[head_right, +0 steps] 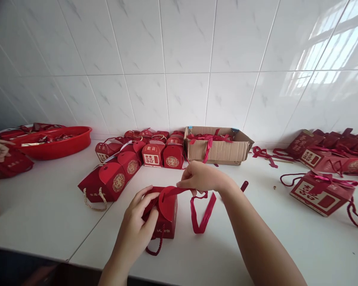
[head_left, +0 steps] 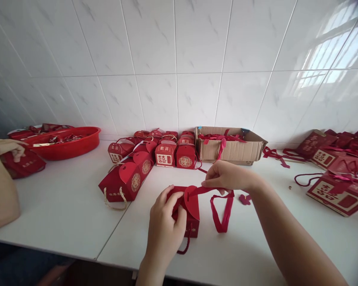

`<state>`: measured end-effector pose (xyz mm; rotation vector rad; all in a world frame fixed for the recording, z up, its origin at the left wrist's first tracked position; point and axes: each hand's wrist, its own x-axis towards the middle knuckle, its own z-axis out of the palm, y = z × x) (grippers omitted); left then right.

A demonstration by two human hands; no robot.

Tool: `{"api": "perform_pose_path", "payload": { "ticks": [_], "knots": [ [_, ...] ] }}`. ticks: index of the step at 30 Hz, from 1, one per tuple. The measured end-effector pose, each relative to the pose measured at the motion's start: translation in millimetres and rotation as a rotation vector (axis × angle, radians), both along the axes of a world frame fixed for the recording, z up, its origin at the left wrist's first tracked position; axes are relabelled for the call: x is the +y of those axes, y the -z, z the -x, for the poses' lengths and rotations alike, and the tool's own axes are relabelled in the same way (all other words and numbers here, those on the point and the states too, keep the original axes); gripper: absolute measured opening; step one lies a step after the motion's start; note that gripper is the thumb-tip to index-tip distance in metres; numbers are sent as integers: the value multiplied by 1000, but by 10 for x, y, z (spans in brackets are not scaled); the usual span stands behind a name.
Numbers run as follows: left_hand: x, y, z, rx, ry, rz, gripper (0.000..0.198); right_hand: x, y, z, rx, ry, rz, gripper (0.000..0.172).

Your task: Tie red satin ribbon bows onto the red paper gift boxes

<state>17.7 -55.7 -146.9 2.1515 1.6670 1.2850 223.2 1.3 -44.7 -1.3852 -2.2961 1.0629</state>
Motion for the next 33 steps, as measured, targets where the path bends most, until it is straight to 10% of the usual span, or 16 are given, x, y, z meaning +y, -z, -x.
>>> {"api": "perform_pose_path", "payload": {
  "ticks": [13, 17, 27, 33],
  "knots": [
    [46, 23, 6, -140, 28, -31, 17, -15, 93, 126, -61, -39, 75, 28],
    [16, -7, 1, -256, 13, -75, 15, 9, 158, 141, -88, 15, -135, 28],
    [-71, -31, -17, -620, 72, -183, 9, -128, 170, 432, 262, -256, -239, 25],
    [-148, -59, 97, -438, 53, -102, 20, -188, 40, 356, 446, -205, -272, 22]
  ]
}}
